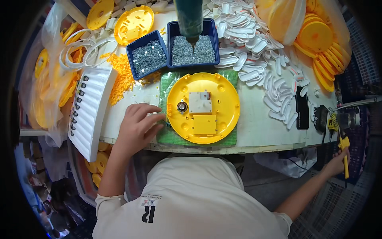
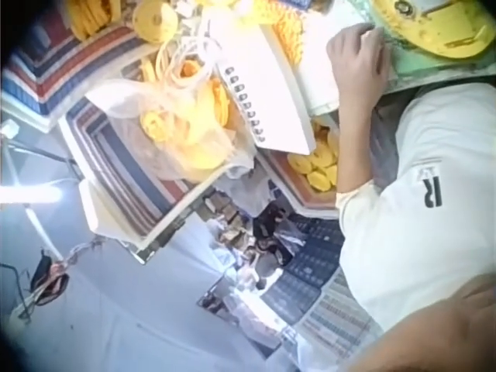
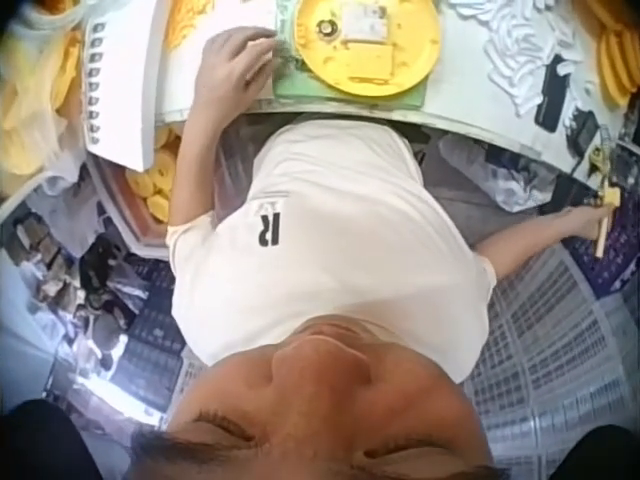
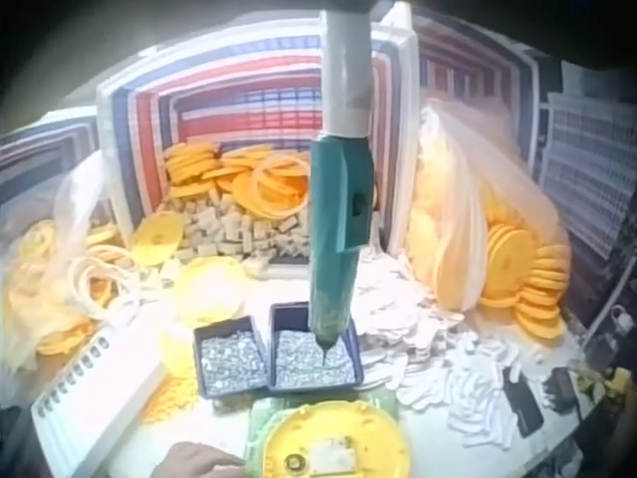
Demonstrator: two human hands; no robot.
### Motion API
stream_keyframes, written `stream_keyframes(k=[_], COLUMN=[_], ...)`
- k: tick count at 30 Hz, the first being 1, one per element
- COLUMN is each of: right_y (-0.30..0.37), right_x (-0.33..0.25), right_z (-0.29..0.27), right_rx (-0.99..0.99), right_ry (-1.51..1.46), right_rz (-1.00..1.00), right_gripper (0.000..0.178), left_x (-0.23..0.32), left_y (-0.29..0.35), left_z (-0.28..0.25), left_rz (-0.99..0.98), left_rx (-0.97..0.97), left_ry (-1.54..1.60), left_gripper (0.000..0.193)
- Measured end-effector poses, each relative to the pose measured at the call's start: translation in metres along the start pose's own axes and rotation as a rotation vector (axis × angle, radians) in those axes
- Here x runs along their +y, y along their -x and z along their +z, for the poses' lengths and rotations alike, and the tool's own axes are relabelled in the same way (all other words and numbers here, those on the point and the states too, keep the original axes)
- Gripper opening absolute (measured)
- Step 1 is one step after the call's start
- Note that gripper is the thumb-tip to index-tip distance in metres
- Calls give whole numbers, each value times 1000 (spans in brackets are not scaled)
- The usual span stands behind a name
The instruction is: Assembling plastic toy parts using a soldering iron and an electric screwdriver at a factory workbench.
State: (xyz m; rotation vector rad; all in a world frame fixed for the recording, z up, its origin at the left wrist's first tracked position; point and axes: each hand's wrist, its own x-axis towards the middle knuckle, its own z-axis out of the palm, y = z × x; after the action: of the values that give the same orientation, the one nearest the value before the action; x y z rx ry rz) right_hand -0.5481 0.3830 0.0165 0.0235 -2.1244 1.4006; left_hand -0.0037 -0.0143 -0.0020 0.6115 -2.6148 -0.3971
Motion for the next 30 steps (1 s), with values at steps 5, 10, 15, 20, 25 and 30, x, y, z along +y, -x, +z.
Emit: stream_keyframes(k=[5,10,15,20,25,30], right_y=[47,143,217,252,255,260], right_x=[-46,-85,-108,-141,-138,-139], right_z=[-27,8,32,35,29,30], right_rx=[28,-420,-855,-1028,-1195,-1233], right_ry=[-192,-614,-776,-863,-858,-841], right_rz=[-279,-54,111,397,343,338], right_gripper=[29,30,46,54,60,55], left_x=[-1,2,5,10,9,8], left_y=[-10,-7,-4,1,-2,-1], left_z=[5,11,7,-5,-16,-19], left_rz=[84,60,41,-15,-48,-154], left_rx=[-74,-56,7,66,120,206], left_ry=[-65,-87,-92,-99,-63,139], left_gripper=[25,23,21,20,21,24])
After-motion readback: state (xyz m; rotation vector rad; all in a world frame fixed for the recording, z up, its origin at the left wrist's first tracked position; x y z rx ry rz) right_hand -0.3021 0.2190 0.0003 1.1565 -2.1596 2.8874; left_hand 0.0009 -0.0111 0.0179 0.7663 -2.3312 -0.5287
